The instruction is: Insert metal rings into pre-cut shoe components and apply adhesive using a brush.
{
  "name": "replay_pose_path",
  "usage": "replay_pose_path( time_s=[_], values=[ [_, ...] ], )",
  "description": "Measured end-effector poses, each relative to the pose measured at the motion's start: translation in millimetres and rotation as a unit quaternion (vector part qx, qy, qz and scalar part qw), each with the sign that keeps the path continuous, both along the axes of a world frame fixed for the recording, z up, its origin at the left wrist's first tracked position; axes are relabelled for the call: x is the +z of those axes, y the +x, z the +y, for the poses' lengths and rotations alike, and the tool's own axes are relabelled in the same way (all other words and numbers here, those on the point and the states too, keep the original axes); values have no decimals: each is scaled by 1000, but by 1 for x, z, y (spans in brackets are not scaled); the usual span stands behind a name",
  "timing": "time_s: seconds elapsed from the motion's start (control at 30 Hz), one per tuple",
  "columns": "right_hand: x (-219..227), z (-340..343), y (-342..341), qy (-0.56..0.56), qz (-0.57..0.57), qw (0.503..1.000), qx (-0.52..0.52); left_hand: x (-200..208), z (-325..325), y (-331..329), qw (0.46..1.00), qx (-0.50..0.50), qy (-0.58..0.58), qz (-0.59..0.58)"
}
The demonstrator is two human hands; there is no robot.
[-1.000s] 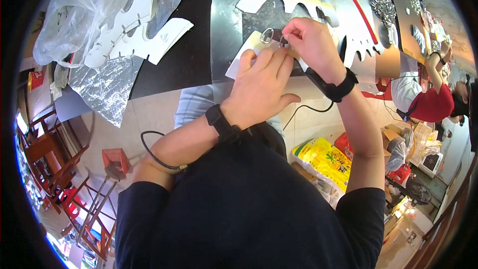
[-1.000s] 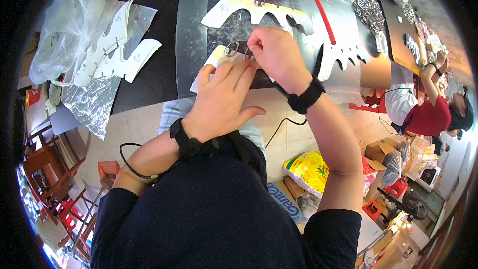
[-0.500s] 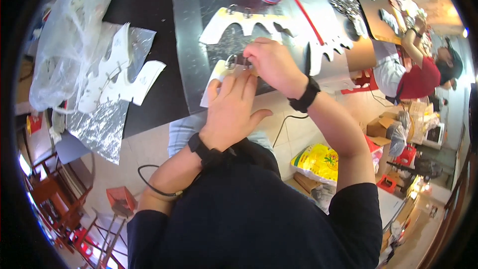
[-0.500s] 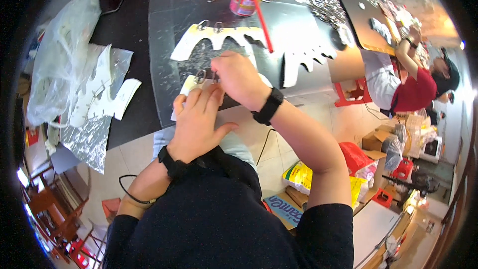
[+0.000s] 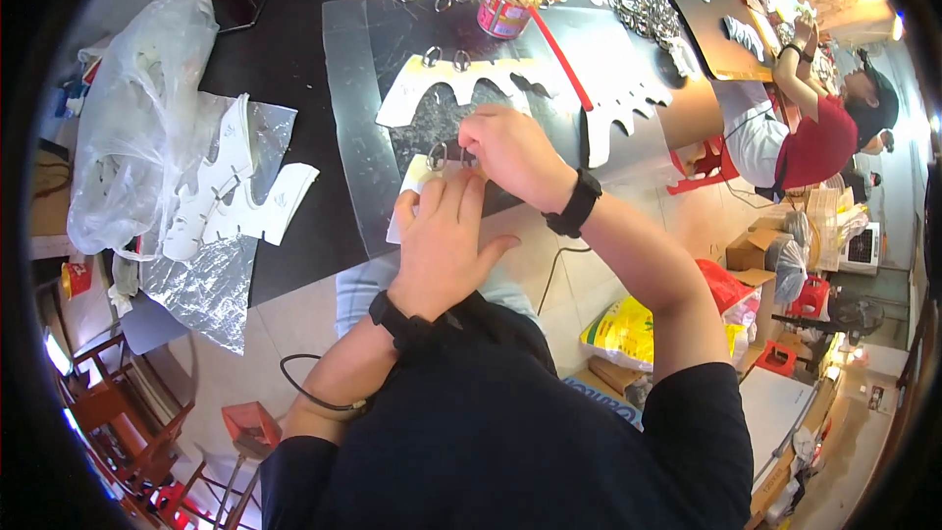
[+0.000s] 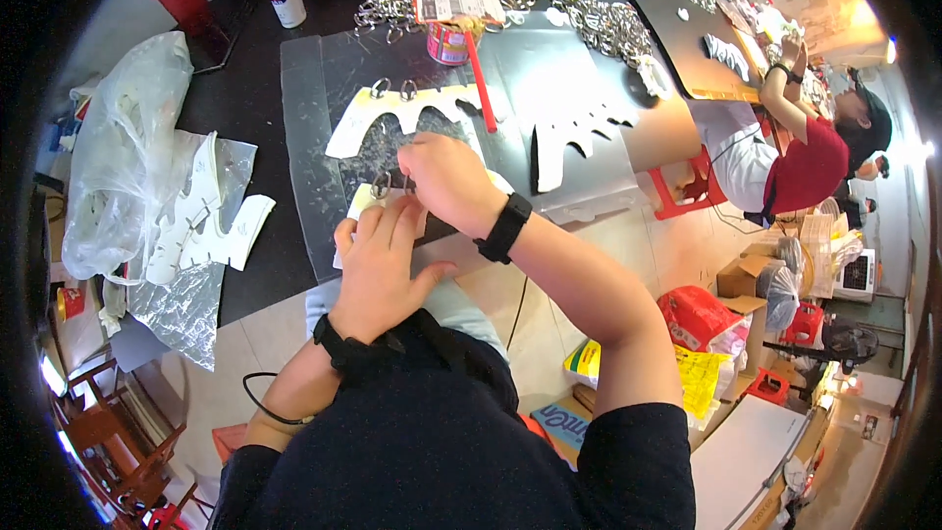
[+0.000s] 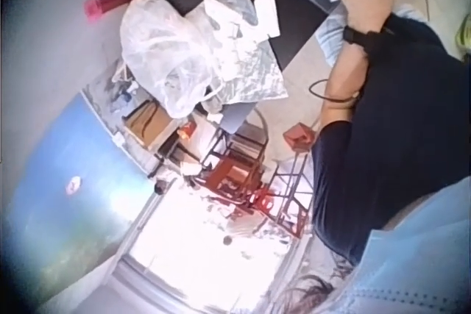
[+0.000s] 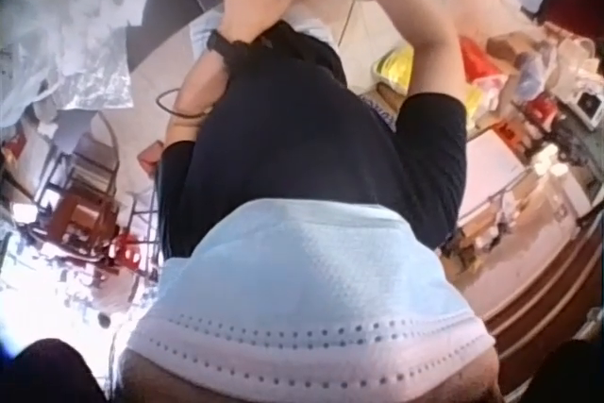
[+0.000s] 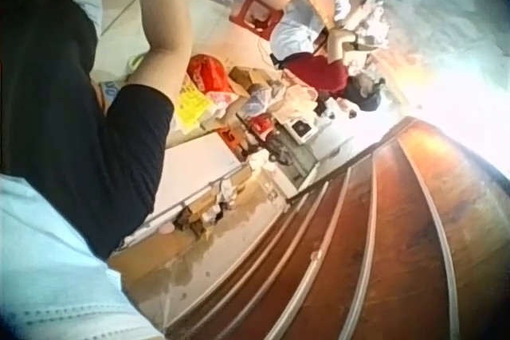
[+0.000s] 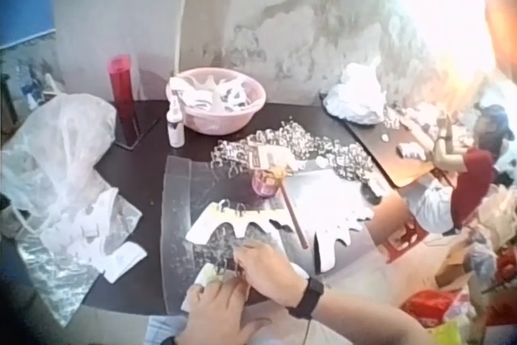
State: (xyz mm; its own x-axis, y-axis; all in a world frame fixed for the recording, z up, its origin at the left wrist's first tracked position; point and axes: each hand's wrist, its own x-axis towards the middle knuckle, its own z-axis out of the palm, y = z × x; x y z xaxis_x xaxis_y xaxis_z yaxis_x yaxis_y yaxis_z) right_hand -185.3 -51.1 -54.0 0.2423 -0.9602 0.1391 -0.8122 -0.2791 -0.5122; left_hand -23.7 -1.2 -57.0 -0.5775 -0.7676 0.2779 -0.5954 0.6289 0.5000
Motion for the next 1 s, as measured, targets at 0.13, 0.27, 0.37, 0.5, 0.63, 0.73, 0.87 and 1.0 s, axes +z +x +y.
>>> replay_pose_path(
  time_s=[0.13, 0.27, 0.37, 0.5, 0.63, 0.73, 0.87, 1.0],
  values=[
    [0, 0, -1, 3, -7, 1000, 2, 1, 2, -1, 1000, 0, 2, 12],
    [0, -2, 0, 3, -8, 1000, 8, 2, 1, 1, 1000, 7, -5, 18],
    [4, -2, 0, 6, -15, 1000, 7, 5, 2, 1, 1000, 5, -8, 22],
    [4, -3, 0, 20, -20, 1000, -4, 5, 3, 0, 1000, 3, 11, 26],
    [-1, -5, 2, 22, -36, 999, -9, 7, 4, 2, 999, 3, 38, 25],
    [1, -4, 0, 22, -30, 999, -1, 9, 8, 3, 999, -1, 48, 20],
    [-4, -2, -1, 8, -30, 1000, 0, 12, 13, 4, 999, -1, 37, 27],
    [-6, -2, -2, 11, -32, 999, -4, 16, 19, 6, 1000, -9, 12, 27]
  ],
)
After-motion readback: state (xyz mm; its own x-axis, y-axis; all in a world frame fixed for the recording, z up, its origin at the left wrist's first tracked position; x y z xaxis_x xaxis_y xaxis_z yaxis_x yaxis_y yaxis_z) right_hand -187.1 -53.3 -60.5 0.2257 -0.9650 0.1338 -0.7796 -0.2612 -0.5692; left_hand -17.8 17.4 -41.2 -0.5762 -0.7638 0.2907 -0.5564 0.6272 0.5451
